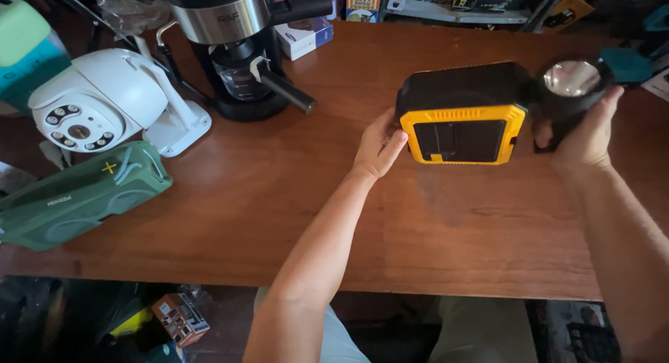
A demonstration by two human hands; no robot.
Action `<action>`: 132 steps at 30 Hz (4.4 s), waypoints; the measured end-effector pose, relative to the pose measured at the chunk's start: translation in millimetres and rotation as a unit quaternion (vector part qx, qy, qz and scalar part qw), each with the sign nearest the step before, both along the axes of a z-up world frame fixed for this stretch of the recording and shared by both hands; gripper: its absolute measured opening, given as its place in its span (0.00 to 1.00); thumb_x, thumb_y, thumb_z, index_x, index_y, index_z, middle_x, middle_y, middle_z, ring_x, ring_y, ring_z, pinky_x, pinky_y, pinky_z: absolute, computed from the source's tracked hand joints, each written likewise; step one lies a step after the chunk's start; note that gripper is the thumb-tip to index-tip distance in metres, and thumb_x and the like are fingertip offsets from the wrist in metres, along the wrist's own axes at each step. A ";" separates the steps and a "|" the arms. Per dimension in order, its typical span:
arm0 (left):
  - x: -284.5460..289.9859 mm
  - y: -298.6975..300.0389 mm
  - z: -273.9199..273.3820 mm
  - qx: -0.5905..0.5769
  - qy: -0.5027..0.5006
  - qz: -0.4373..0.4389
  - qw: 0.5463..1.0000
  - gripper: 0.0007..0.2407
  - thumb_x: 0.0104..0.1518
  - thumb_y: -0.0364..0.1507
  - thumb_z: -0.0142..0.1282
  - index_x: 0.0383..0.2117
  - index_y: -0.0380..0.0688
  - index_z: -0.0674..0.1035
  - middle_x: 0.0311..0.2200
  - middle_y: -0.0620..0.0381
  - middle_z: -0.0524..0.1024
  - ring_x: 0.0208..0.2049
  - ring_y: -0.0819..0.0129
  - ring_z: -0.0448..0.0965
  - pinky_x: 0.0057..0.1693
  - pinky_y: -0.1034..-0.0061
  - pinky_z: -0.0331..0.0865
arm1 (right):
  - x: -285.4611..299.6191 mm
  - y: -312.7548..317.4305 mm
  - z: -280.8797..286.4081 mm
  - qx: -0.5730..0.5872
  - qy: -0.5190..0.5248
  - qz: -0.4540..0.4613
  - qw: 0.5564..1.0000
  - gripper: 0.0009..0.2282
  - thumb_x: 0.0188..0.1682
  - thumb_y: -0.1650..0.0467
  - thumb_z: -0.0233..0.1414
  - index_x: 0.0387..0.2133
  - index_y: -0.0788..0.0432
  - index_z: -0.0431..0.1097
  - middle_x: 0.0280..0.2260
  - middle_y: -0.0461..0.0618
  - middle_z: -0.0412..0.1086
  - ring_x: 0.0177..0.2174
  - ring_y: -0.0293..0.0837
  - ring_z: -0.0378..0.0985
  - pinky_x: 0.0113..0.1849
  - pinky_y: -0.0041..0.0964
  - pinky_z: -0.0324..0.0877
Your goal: Demonstrating the features and light modes of a multi-functional LED lantern
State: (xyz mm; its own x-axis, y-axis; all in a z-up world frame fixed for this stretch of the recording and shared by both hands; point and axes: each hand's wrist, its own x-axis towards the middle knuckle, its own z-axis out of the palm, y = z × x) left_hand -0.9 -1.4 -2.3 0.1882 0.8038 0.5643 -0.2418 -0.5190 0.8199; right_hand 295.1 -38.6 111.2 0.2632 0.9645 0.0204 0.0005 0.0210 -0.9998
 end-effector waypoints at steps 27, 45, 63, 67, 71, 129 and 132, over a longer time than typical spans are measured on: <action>-4.0 -17.1 35.2 -0.060 0.204 0.066 0.975 0.24 0.63 0.40 0.51 0.11 0.47 0.57 0.11 0.64 0.50 0.16 0.74 0.50 0.28 0.70 0.44 | -105.1 -15.6 79.8 -0.130 0.279 0.085 0.948 0.11 0.59 0.65 0.52 0.43 0.63 0.64 0.31 0.49 0.66 0.26 0.34 0.66 0.30 0.24 0.64; -7.3 -17.0 31.9 -0.107 0.201 0.060 0.972 0.21 0.64 0.42 0.46 0.14 0.49 0.58 0.14 0.66 0.55 0.25 0.72 0.62 0.36 0.75 0.56 | -89.7 -31.1 46.3 0.020 0.170 0.082 0.982 0.14 0.55 0.69 0.49 0.50 0.66 0.70 0.45 0.63 0.76 0.46 0.52 0.83 0.48 0.42 0.79; -25.2 5.3 -18.6 -0.158 0.214 0.069 0.962 0.17 0.67 0.39 0.49 0.26 0.42 0.83 0.22 0.51 0.77 0.32 0.64 0.78 0.44 0.63 0.72 | -72.8 4.7 -94.8 0.251 -0.100 0.278 0.922 0.74 0.19 0.59 0.76 0.71 0.53 0.16 0.73 0.58 0.17 0.69 0.61 0.18 0.65 0.65 0.21; -26.8 5.1 -17.5 -0.162 0.205 0.090 0.961 0.16 0.67 0.38 0.48 0.27 0.44 0.84 0.22 0.52 0.80 0.33 0.64 0.81 0.45 0.67 0.74 | -83.1 7.0 -101.5 0.272 -0.060 0.292 0.915 0.76 0.18 0.63 0.79 0.71 0.52 0.14 0.73 0.57 0.19 0.71 0.56 0.21 0.66 0.58 0.21; -40.0 4.8 -26.0 -0.142 0.173 0.194 0.955 0.14 0.67 0.33 0.49 0.37 0.33 0.82 0.32 0.37 0.81 0.43 0.54 0.81 0.52 0.58 0.72 | -77.0 18.4 -117.6 0.256 -0.080 0.292 0.918 0.76 0.19 0.53 0.76 0.71 0.55 0.15 0.73 0.59 0.18 0.70 0.59 0.20 0.66 0.59 0.21; 18.1 48.3 241.3 -0.304 0.573 0.031 0.760 0.17 0.60 0.41 0.32 0.32 0.49 0.78 0.28 0.63 0.80 0.26 0.73 0.80 0.39 0.75 0.69 | -78.2 16.2 -90.3 0.181 -0.165 0.162 0.956 0.37 0.45 0.63 0.59 0.68 0.54 0.48 0.57 0.55 0.59 0.58 0.47 0.62 0.51 0.43 0.71; 20.1 45.1 245.7 -0.319 0.573 0.029 0.755 0.18 0.60 0.41 0.34 0.32 0.47 0.78 0.29 0.63 0.80 0.27 0.73 0.80 0.37 0.77 0.69 | -78.3 14.7 -88.2 0.172 -0.164 0.163 0.958 0.37 0.45 0.63 0.58 0.68 0.53 0.48 0.58 0.55 0.58 0.58 0.47 0.64 0.51 0.43 0.71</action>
State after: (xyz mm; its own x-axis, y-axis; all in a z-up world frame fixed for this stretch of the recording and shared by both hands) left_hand 19.3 43.6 243.4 0.2131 0.8686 -0.4473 0.8230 0.0871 0.5613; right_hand 216.8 -23.9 23.1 -0.1258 0.9159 0.3811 0.2501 0.4011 -0.8812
